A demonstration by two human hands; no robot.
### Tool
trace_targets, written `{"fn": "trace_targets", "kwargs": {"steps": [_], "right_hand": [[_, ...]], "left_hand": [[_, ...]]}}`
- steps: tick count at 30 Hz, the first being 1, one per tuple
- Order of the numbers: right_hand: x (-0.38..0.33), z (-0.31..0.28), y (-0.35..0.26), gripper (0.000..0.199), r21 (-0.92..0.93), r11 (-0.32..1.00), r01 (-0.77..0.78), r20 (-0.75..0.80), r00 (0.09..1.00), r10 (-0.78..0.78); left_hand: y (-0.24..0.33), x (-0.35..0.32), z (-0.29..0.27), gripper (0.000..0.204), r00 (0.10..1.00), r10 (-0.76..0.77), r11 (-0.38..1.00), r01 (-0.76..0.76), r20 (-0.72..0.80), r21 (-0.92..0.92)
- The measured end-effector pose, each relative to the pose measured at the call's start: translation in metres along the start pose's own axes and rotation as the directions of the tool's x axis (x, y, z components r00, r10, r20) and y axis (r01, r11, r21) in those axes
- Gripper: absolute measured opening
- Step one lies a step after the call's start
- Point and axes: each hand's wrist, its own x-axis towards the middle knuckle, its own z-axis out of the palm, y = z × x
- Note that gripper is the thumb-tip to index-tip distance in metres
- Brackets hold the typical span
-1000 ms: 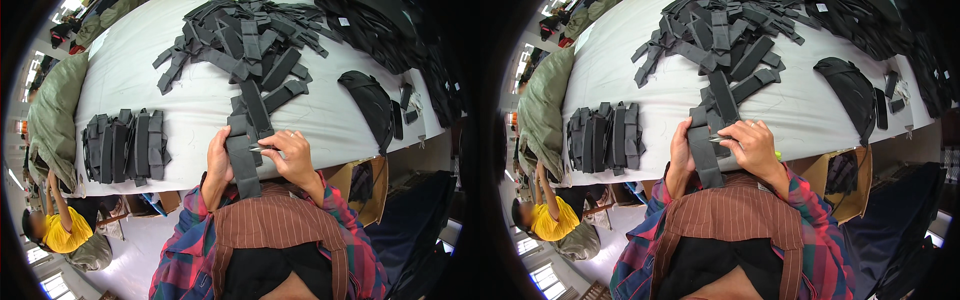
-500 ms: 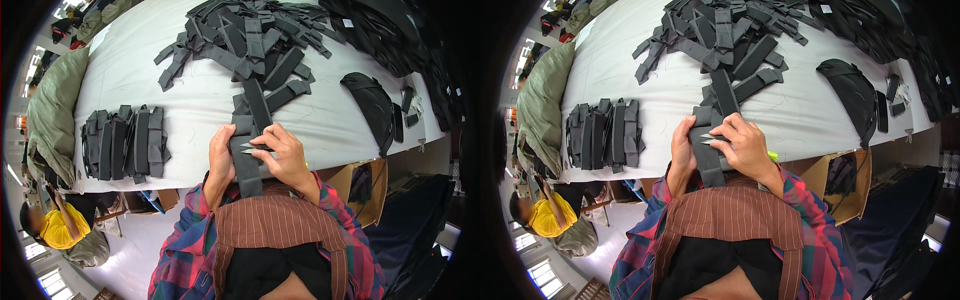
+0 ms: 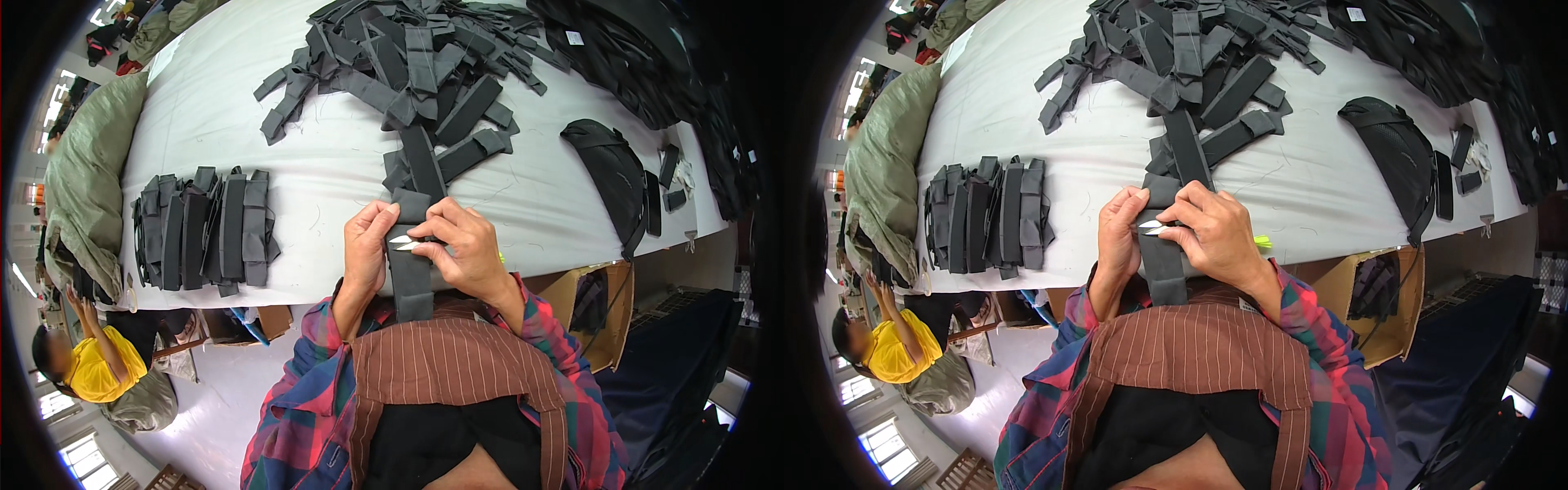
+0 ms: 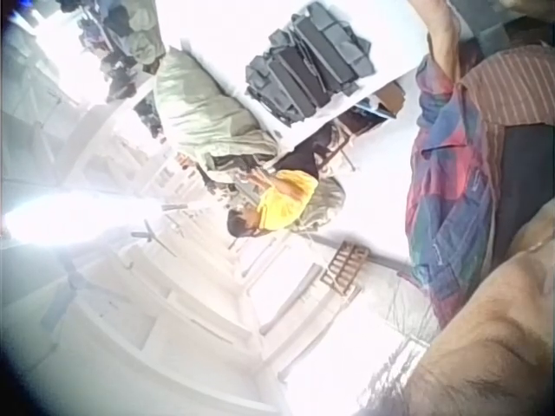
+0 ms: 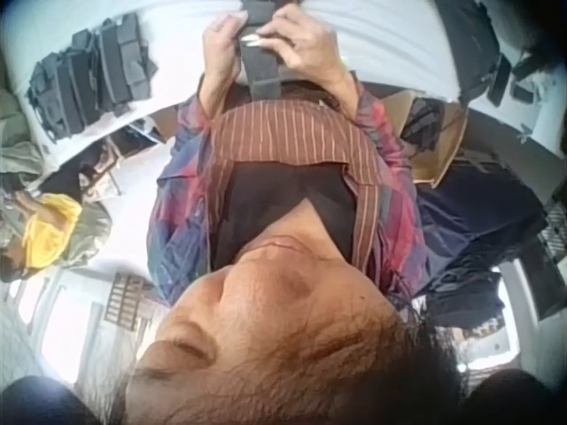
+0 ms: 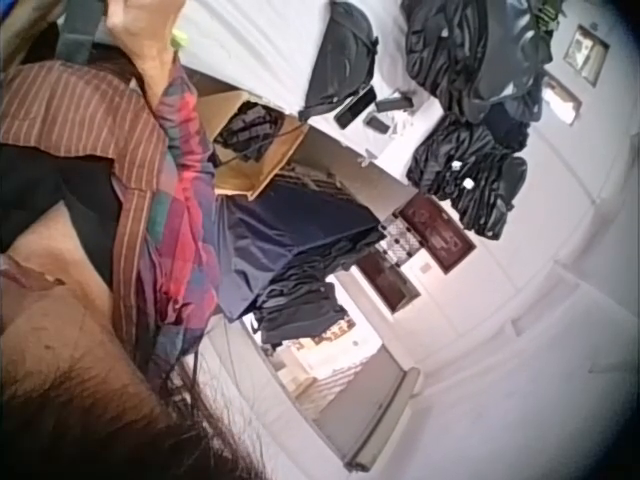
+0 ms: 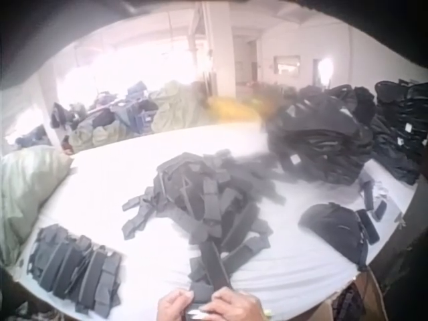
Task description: Trimming excess material and loose threads from black fabric components using small snips.
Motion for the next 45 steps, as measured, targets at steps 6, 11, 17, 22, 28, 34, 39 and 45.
{"fn": "trace_targets", "kwargs": {"steps": [6, 11, 17, 22, 28, 34, 39, 45], "right_hand": [[-0.001, 0.001, 0.000, 0.018, -0.073, 0.996, 0.058, -0.003, 0.998, -0.058], [-0.003, 0.001, 0.004, 0.018, -0.060, 0.998, -0.018, -0.060, 0.998, 0.014], [-0.005, 0.000, -0.004, 0.019, -0.046, 0.999, 0.009, 0.012, 1.000, -0.009], [-0.006, 0.002, -0.002, 0.020, -0.004, 1.000, 0.007, 0.011, 1.000, -0.007], [-0.007, 0.009, -0.002, 0.018, -0.001, 1.000, -0.023, -0.031, 0.999, 0.023], [-0.003, 0.007, -0.004, 0.016, -0.034, 0.999, -0.035, -0.043, 0.999, 0.033], [-0.003, -0.005, 0.002, 0.016, 0.313, 0.922, -0.227, -0.156, 0.946, 0.285], [-0.005, -0.009, 0.007, 0.019, 0.372, 0.880, -0.296, -0.122, 0.924, 0.362]], "left_hand": [[-0.004, 0.002, -0.004, 0.016, 0.999, 0.039, 0.998, -0.039, -0.009, 0.039], [-0.003, 0.001, -0.005, 0.017, 1.000, 0.013, 0.998, -0.012, -0.019, 0.064], [0.001, 0.001, -0.008, 0.019, 0.999, 0.048, 0.985, -0.044, -0.021, 0.166], [0.002, 0.000, -0.007, 0.018, 0.998, 0.059, 0.980, -0.053, -0.022, 0.192], [0.002, 0.000, -0.005, 0.017, 0.998, 0.063, 0.981, -0.060, -0.012, 0.185], [0.002, 0.001, -0.009, 0.018, 0.997, 0.077, 0.976, -0.071, -0.021, 0.208], [0.001, -0.007, -0.001, 0.014, 0.992, 0.064, 0.987, -0.078, 0.104, 0.137], [-0.009, -0.017, -0.008, 0.022, 0.976, 0.050, 0.980, -0.088, 0.211, 0.177]]}}
